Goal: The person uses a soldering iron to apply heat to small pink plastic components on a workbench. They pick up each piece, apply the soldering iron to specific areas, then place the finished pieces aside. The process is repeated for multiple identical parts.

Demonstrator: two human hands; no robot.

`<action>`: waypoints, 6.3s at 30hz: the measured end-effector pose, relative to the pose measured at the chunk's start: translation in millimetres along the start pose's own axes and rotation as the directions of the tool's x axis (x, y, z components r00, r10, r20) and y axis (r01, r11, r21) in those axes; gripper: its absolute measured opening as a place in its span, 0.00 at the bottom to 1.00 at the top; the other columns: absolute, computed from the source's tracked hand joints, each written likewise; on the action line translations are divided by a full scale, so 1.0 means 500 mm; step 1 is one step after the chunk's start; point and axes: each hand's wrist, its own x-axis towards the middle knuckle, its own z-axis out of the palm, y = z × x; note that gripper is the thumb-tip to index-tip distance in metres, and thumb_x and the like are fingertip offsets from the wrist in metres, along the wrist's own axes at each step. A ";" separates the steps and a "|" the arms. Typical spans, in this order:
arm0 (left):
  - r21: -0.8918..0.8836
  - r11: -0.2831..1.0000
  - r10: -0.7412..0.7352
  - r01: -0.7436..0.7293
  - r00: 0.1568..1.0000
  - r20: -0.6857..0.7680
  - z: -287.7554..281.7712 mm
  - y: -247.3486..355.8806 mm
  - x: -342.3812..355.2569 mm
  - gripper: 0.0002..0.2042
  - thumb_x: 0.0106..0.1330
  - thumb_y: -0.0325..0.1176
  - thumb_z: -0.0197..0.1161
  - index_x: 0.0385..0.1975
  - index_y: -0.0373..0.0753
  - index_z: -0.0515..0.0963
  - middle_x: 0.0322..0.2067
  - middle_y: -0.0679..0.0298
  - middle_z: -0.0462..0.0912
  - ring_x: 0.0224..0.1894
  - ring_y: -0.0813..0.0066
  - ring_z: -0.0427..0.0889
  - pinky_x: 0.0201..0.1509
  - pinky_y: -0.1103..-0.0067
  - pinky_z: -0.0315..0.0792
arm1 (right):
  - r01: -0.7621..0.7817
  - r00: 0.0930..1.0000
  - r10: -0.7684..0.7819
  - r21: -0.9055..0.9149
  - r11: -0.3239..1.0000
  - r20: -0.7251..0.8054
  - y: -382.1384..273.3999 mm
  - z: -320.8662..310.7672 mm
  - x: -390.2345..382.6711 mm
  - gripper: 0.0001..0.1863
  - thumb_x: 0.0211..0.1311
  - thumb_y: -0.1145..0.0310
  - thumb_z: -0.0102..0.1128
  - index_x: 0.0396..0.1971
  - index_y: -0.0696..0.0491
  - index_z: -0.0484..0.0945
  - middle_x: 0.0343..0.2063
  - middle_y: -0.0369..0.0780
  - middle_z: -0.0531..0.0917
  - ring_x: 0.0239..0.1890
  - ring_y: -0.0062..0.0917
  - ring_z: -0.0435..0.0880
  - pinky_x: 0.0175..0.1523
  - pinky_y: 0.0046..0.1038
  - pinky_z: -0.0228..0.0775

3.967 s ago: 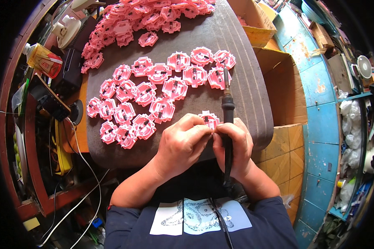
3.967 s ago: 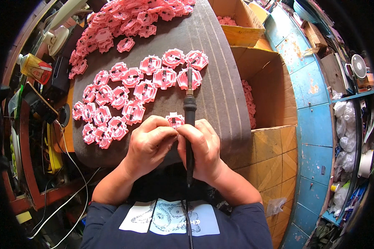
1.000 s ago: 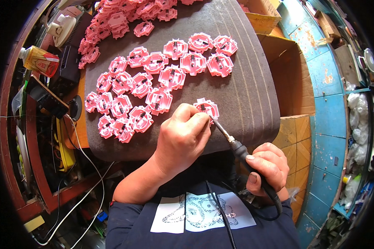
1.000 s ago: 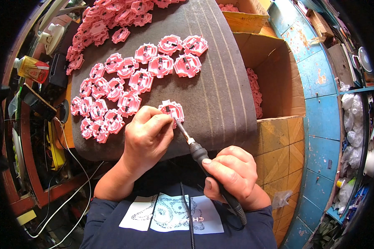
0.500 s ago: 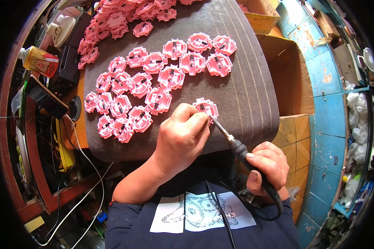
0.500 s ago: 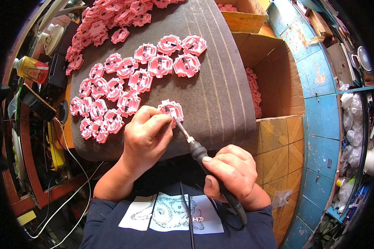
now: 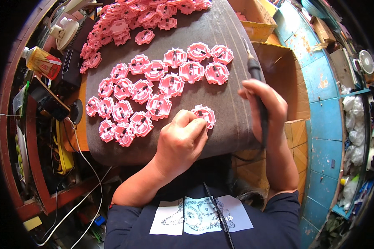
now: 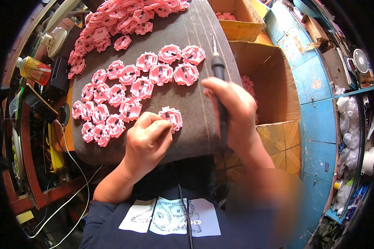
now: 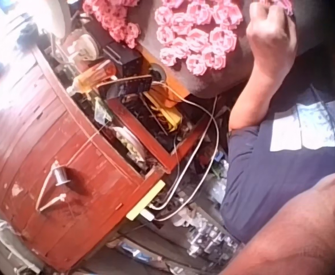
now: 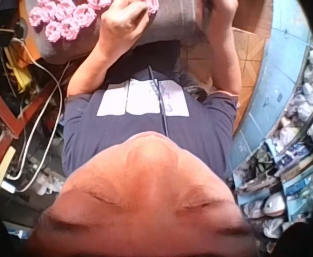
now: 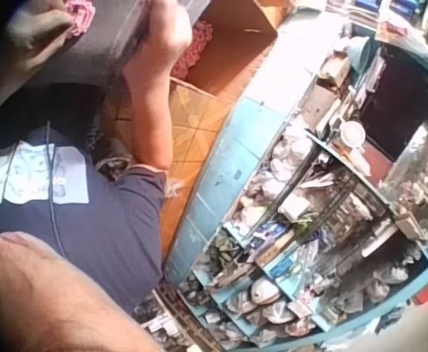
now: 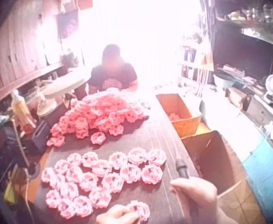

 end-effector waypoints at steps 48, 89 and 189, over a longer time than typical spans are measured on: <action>0.005 1.000 0.014 -0.014 1.000 -0.004 0.009 0.000 -0.001 0.08 0.60 0.16 0.73 0.38 0.33 0.85 0.35 0.61 0.81 0.25 0.80 0.79 0.28 0.82 0.75 | -0.175 0.974 0.180 0.047 0.983 -0.136 -0.054 -0.021 -0.155 0.26 0.54 0.89 0.63 0.55 0.58 0.74 0.36 0.42 0.81 0.31 0.32 0.81 0.40 0.33 0.75; -0.152 0.980 0.145 -0.127 0.983 0.116 0.010 0.000 0.011 0.19 0.54 0.15 0.72 0.47 0.36 0.84 0.48 0.54 0.80 0.36 0.65 0.84 0.38 0.73 0.80 | 0.083 0.993 -0.077 0.058 0.995 -0.089 -0.084 0.088 -0.135 0.26 0.57 0.86 0.68 0.55 0.58 0.71 0.37 0.47 0.83 0.28 0.42 0.81 0.34 0.40 0.74; 0.053 0.990 0.128 -0.131 0.990 0.058 0.023 0.032 0.009 0.12 0.56 0.19 0.71 0.40 0.34 0.83 0.38 0.56 0.83 0.40 0.53 0.84 0.45 0.65 0.79 | 0.009 0.963 0.015 -0.089 0.996 0.269 0.173 0.044 0.174 0.28 0.55 0.73 0.73 0.56 0.53 0.73 0.37 0.48 0.85 0.44 0.48 0.86 0.50 0.45 0.76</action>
